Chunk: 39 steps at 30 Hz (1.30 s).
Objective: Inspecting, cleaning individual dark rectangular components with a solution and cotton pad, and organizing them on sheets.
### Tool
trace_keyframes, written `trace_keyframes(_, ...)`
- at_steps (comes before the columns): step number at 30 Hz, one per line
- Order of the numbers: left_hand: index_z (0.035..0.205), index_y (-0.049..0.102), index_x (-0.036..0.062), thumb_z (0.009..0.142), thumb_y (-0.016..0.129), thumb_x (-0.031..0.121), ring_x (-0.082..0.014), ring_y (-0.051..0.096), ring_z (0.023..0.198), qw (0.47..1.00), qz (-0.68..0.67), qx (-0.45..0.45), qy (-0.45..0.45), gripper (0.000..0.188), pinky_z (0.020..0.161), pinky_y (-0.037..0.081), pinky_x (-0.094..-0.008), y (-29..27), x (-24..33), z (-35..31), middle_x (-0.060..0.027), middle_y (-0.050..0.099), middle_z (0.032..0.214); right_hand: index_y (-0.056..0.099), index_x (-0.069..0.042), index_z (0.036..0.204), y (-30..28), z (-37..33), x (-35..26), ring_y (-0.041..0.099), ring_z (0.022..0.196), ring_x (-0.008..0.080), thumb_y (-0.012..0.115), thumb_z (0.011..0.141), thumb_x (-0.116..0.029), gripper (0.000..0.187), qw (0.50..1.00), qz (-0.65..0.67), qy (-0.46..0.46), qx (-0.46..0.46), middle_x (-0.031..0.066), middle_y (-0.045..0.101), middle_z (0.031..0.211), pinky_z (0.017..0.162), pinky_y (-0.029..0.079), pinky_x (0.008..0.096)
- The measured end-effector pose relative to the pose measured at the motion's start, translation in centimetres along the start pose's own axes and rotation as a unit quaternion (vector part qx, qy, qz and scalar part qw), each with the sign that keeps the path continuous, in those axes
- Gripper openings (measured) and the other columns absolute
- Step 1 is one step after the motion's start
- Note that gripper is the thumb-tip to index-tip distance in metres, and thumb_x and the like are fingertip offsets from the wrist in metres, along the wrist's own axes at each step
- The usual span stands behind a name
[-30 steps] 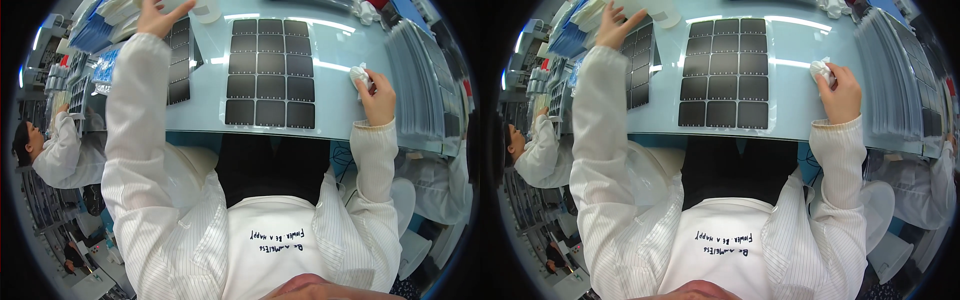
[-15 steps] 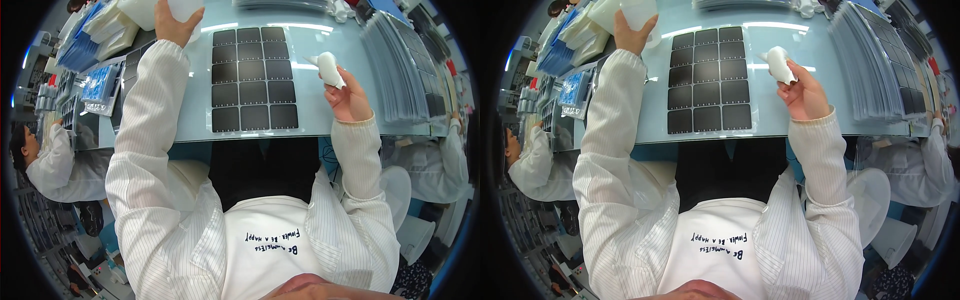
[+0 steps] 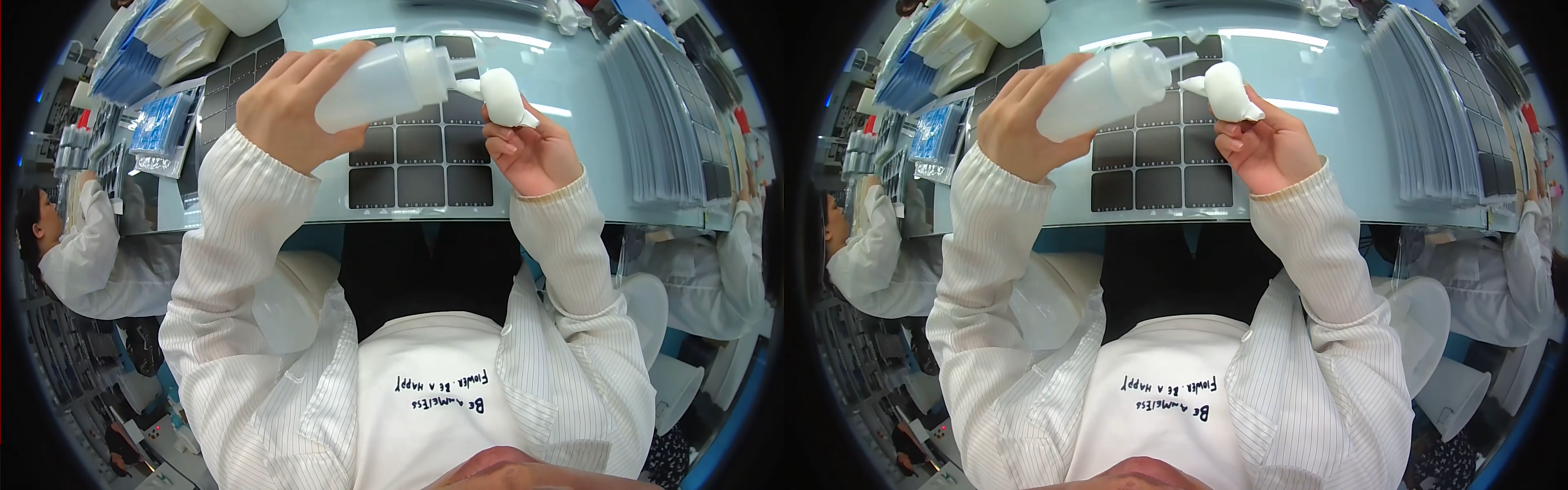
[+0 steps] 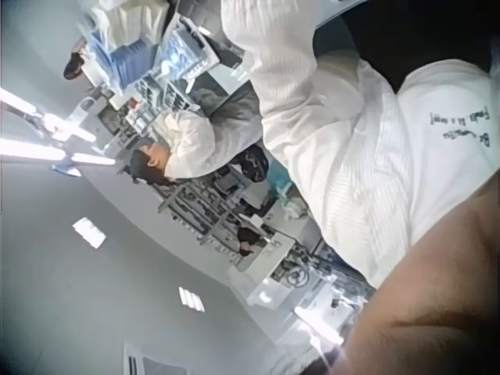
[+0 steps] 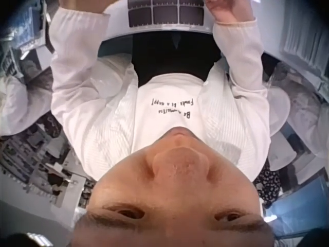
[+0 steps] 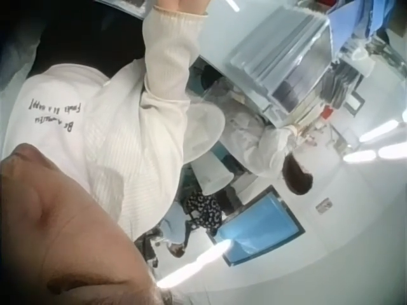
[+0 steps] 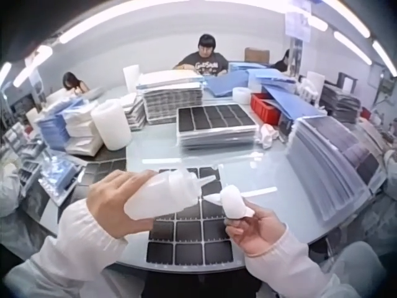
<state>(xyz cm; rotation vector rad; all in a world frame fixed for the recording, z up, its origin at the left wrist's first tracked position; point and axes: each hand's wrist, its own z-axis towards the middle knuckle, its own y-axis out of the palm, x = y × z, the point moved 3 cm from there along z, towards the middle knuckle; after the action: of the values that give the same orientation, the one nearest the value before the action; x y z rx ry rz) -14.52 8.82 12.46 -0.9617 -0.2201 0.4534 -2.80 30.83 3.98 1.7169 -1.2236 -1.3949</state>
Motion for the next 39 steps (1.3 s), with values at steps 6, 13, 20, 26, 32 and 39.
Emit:
trace_keyframes(6,0.122,0.058,0.0249,0.054,0.085,0.016,-0.0235,0.063,0.094,0.998,0.027,-0.049,0.023,0.073,0.077,0.057,-0.0356,0.4,0.1,-0.2,-0.0028,0.068,0.104,0.043,0.006,0.12,-0.2,0.3,0.5,0.043,0.068,0.0144,0.042,0.099,-0.018,0.032,1.0,-0.018,0.014,-0.013,0.0167,0.054,0.098,0.055,0.041,0.0237)
trace_keyframes(13,0.12,0.061,0.025,0.054,0.086,0.012,-0.0222,0.063,0.093,0.997,0.036,-0.057,0.035,0.072,0.077,0.057,-0.0339,0.3,0.0,0.3,-0.0023,0.068,0.104,0.046,0.004,0.116,-0.4,0.4,0.6,0.043,0.068,0.0145,0.045,0.098,-0.019,0.03,0.999,-0.046,0.021,-0.008,0.0139,0.054,0.096,0.055,0.04,0.024)
trace_keyframes(20,0.119,0.062,0.0241,0.058,0.085,0.011,-0.022,0.062,0.093,0.992,0.084,-0.063,0.077,0.066,0.076,0.057,-0.0324,-0.4,-0.1,1.3,-0.0033,0.068,0.105,0.048,0.002,0.112,-0.5,0.4,0.7,0.044,0.068,0.0144,0.048,0.097,-0.018,0.025,0.998,-0.049,0.027,0.008,0.0106,0.053,0.092,0.054,0.04,0.0243)
trace_keyframes(26,0.119,0.064,0.0271,0.056,0.085,0.005,-0.0219,0.063,0.092,0.988,0.117,-0.052,0.089,0.07,0.073,0.058,-0.0325,-0.8,0.5,1.9,-0.0029,0.069,0.106,0.048,0.002,0.113,-0.6,0.5,0.8,0.044,0.068,0.0137,0.049,0.097,-0.018,0.026,0.998,-0.052,0.022,0.019,0.0107,0.053,0.092,0.054,0.041,0.0237)
trace_keyframes(32,0.118,0.064,0.0276,0.057,0.086,0.006,-0.0232,0.063,0.093,0.988,0.11,-0.054,0.092,0.068,0.073,0.058,-0.0344,-0.7,0.3,1.9,-0.0032,0.068,0.107,0.048,0.002,0.114,-0.8,0.6,0.8,0.044,0.068,0.0138,0.048,0.097,-0.018,0.026,0.998,-0.05,0.03,0.006,0.0111,0.054,0.093,0.054,0.041,0.0233)
trace_keyframes(39,0.118,0.064,0.0276,0.057,0.086,0.006,-0.0226,0.063,0.093,0.986,0.125,-0.059,0.09,0.069,0.075,0.058,-0.033,-0.5,0.0,1.8,-0.0032,0.068,0.108,0.048,0.002,0.117,-0.9,0.9,1.0,0.044,0.068,0.0137,0.047,0.097,-0.019,0.028,0.998,-0.058,0.028,0.01,0.0116,0.054,0.094,0.055,0.041,0.0233)
